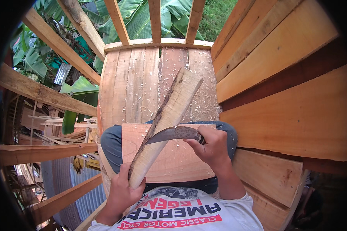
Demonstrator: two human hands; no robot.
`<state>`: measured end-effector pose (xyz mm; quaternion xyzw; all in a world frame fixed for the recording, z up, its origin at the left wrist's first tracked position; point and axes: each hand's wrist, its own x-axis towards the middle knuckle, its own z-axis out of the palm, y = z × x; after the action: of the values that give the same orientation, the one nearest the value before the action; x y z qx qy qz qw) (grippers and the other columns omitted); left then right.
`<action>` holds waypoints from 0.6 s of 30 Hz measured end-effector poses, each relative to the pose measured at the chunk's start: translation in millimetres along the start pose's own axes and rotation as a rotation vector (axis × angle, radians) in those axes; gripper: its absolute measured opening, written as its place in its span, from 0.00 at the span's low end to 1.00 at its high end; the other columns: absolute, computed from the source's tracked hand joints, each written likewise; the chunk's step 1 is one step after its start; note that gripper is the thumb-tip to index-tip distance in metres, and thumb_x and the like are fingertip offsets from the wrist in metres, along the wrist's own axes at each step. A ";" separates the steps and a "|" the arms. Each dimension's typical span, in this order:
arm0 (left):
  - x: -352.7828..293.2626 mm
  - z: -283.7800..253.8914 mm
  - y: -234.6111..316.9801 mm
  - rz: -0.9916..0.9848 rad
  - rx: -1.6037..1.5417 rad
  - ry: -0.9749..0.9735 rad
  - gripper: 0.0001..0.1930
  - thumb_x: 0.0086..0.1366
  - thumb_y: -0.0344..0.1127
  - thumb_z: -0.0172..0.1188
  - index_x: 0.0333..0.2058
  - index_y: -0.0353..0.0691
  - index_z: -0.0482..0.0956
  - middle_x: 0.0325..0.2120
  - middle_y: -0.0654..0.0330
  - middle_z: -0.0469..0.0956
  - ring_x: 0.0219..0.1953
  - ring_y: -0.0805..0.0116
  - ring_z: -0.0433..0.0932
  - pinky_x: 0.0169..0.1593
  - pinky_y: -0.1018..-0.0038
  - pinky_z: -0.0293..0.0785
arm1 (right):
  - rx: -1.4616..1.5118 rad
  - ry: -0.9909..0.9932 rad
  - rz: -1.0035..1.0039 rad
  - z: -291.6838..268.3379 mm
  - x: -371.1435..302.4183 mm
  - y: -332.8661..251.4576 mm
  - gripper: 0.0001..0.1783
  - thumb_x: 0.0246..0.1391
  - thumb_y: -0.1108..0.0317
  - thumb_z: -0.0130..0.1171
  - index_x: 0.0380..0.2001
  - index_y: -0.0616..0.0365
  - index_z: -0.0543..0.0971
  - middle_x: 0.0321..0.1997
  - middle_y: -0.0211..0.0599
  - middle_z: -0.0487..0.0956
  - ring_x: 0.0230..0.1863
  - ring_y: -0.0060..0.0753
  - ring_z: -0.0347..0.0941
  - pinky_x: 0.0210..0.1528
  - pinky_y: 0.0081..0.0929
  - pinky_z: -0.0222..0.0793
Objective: The person sits cross-legged on a wooden platform and uses a curved knife to shave and shape a long piece of wood. They hold the wood with their left hand and repeatedly scrape the surface with the knife in their right hand, removing thin shavings.
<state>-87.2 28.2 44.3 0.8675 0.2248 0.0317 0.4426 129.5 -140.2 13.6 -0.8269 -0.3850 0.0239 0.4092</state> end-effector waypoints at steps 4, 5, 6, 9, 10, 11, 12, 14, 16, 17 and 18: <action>-4.8 0.8 -3.6 -0.005 0.010 0.002 0.27 0.48 0.30 0.64 0.47 0.32 0.64 0.24 0.42 0.75 0.27 0.43 0.78 0.28 0.59 0.74 | -0.007 0.062 -0.016 7.2 2.6 4.9 0.21 0.43 0.52 0.67 0.18 0.58 0.75 0.13 0.38 0.70 0.15 0.39 0.70 0.19 0.29 0.61; -4.5 0.8 -2.9 -0.002 0.015 0.007 0.27 0.48 0.30 0.64 0.47 0.32 0.64 0.24 0.42 0.75 0.27 0.43 0.78 0.28 0.59 0.74 | -0.031 0.055 -0.019 7.0 2.4 7.3 0.21 0.43 0.51 0.67 0.17 0.58 0.74 0.12 0.38 0.69 0.15 0.39 0.70 0.18 0.30 0.61; -4.6 0.7 -3.4 -0.016 0.019 0.008 0.27 0.48 0.30 0.64 0.47 0.32 0.64 0.24 0.42 0.76 0.27 0.43 0.78 0.28 0.59 0.74 | -0.044 0.041 -0.007 7.8 2.3 8.3 0.22 0.43 0.51 0.67 0.17 0.58 0.74 0.12 0.38 0.69 0.15 0.40 0.69 0.19 0.30 0.61; -8.0 -1.1 -7.2 -0.043 0.039 0.018 0.26 0.48 0.30 0.63 0.46 0.33 0.64 0.24 0.42 0.76 0.27 0.42 0.78 0.28 0.58 0.74 | -0.072 0.033 -0.013 13.0 2.0 9.3 0.24 0.44 0.50 0.66 0.15 0.59 0.71 0.12 0.38 0.68 0.14 0.38 0.67 0.19 0.29 0.60; -9.1 -1.2 -7.3 -0.040 0.048 0.027 0.26 0.48 0.30 0.63 0.46 0.33 0.64 0.24 0.42 0.76 0.27 0.42 0.78 0.28 0.58 0.74 | -0.078 0.054 -0.044 14.5 2.4 9.7 0.25 0.46 0.49 0.65 0.15 0.59 0.70 0.11 0.38 0.66 0.13 0.35 0.66 0.18 0.29 0.59; -11.5 -0.6 -7.5 -0.042 0.052 0.037 0.25 0.48 0.30 0.63 0.45 0.33 0.64 0.24 0.42 0.75 0.27 0.42 0.78 0.29 0.58 0.74 | -0.086 0.070 -0.076 15.2 3.2 10.4 0.26 0.47 0.49 0.65 0.14 0.59 0.69 0.11 0.38 0.65 0.12 0.32 0.64 0.18 0.28 0.58; -15.0 -2.1 -9.8 -0.061 0.060 0.034 0.25 0.48 0.30 0.63 0.45 0.33 0.64 0.24 0.42 0.76 0.27 0.42 0.78 0.29 0.57 0.73 | 0.032 0.134 0.090 17.7 2.4 19.2 0.28 0.49 0.47 0.62 0.14 0.60 0.68 0.10 0.37 0.62 0.13 0.27 0.59 0.17 0.27 0.55; -24.2 -8.6 -17.7 -0.100 0.073 0.031 0.23 0.49 0.30 0.63 0.43 0.33 0.65 0.25 0.41 0.76 0.28 0.41 0.78 0.29 0.57 0.73 | 0.197 0.323 0.372 -7.0 13.2 50.3 0.31 0.54 0.45 0.58 0.14 0.61 0.65 0.10 0.35 0.57 0.16 0.19 0.51 0.17 0.26 0.50; -28.8 -9.2 -25.7 -0.192 0.035 0.070 0.20 0.51 0.28 0.62 0.41 0.34 0.65 0.24 0.46 0.76 0.26 0.48 0.79 0.29 0.64 0.72 | 0.182 0.379 0.425 -27.4 24.8 57.6 0.31 0.56 0.46 0.55 0.15 0.63 0.64 0.11 0.35 0.55 0.17 0.19 0.49 0.17 0.27 0.49; -31.2 -6.4 -30.1 -0.252 0.014 0.095 0.18 0.52 0.27 0.62 0.40 0.34 0.66 0.24 0.48 0.76 0.25 0.51 0.79 0.29 0.68 0.72 | 0.119 0.293 0.362 -25.3 23.1 45.9 0.31 0.57 0.47 0.56 0.15 0.64 0.64 0.10 0.37 0.56 0.16 0.20 0.51 0.17 0.28 0.49; -31.0 -3.2 -32.7 -0.265 0.023 0.092 0.19 0.52 0.29 0.62 0.41 0.34 0.66 0.24 0.48 0.75 0.26 0.51 0.79 0.30 0.67 0.72 | 0.055 0.206 0.309 -18.9 15.4 36.3 0.30 0.57 0.48 0.56 0.15 0.65 0.65 0.10 0.39 0.58 0.14 0.22 0.52 0.17 0.28 0.50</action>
<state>-127.6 34.2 25.2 0.8330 0.3576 0.0100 0.4221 169.5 -155.9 5.1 -0.8627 -0.2088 0.0119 0.4604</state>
